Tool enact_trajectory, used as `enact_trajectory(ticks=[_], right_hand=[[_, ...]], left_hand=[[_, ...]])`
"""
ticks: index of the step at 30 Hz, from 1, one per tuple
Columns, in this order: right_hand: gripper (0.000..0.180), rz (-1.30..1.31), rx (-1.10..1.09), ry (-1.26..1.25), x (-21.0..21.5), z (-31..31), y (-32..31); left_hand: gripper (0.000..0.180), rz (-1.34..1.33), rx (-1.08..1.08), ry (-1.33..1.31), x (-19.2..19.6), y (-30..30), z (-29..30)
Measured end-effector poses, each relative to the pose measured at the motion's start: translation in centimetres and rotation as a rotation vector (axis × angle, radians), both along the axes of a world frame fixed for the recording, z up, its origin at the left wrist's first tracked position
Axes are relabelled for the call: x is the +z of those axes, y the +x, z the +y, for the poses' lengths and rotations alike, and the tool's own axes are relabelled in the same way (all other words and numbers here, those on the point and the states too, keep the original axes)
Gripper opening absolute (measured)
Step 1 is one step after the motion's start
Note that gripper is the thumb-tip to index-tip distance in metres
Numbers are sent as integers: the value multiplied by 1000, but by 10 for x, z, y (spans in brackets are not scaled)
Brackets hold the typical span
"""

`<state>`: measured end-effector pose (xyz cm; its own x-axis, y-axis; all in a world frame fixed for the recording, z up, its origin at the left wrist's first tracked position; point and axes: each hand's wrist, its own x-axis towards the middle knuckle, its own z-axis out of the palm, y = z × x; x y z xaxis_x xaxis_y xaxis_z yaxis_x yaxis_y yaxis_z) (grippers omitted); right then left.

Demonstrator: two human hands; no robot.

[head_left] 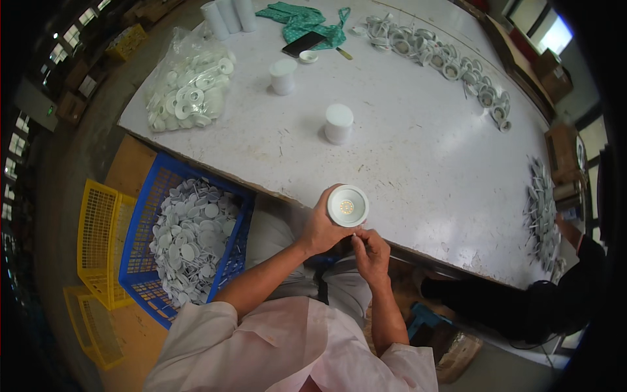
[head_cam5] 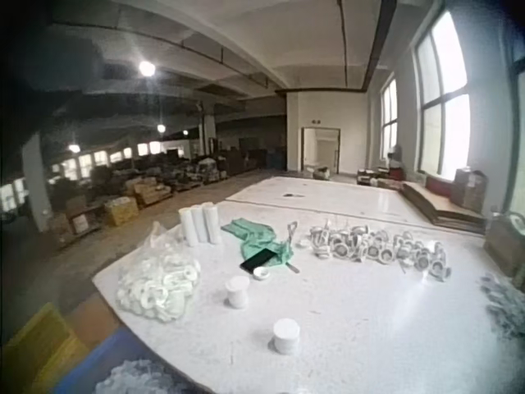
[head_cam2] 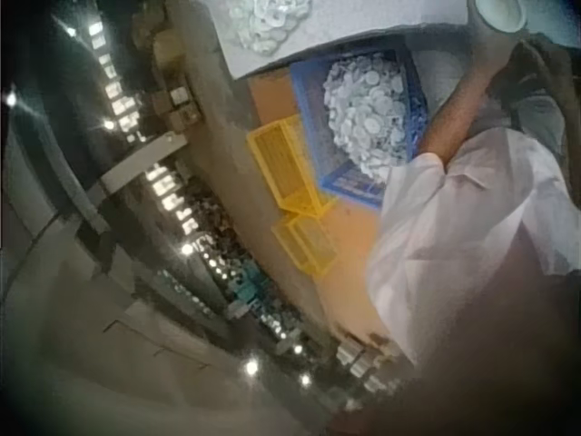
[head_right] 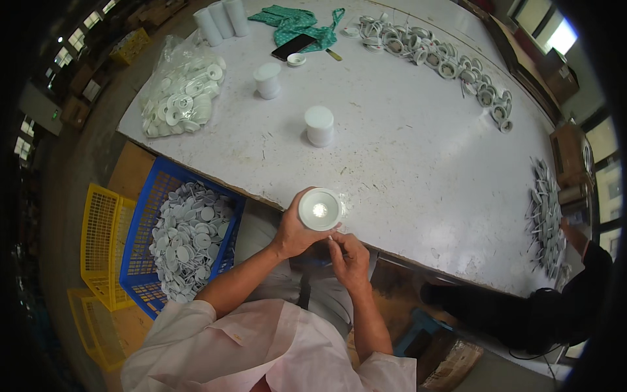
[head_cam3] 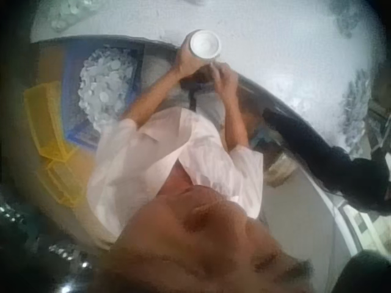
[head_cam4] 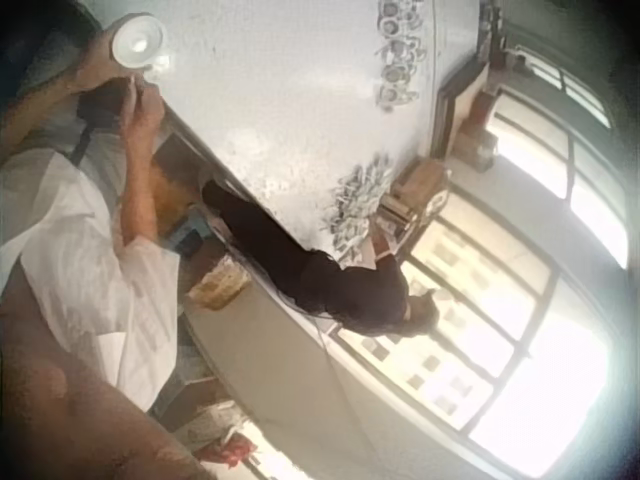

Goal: The person assembles small lights by taking housings from a basket, picking circular diffuser discs from a stack, fitting each disc onto a housing by hand, and placing the assembled lights onto the table.

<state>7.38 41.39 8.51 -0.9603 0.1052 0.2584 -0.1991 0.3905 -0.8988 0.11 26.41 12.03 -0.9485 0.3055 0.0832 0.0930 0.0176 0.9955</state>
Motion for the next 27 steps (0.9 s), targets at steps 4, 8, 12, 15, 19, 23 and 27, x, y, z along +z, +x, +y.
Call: enact_trajectory(ticks=[4, 8, 12, 15, 19, 23, 27], right_hand=[[17, -43, 52, 58, -3, -18, -1], [17, -14, 104, 185, 9, -30, -3], [17, -175, 69, 217, 13, -45, -6], [21, -409, 54, 0, -8, -54, -11], [30, -519, 225, -127, -7, -54, -29], [30, -138, -63, 146, 37, -33, -105], [32, -234, -311, -142, 58, -20, -201]], left_hand=[[74, 68, 149, -18, 2, 3, -17], [75, 134, 252, 28, -6, 0, -31], [76, 202, 307, 43, -14, -2, -39], [79, 309, 311, -35, -16, 0, -43], [79, 271, 372, -16, -28, -5, -62], [79, 108, 449, 157, -39, -11, -102], [76, -159, 322, 353, -36, -3, -96]])
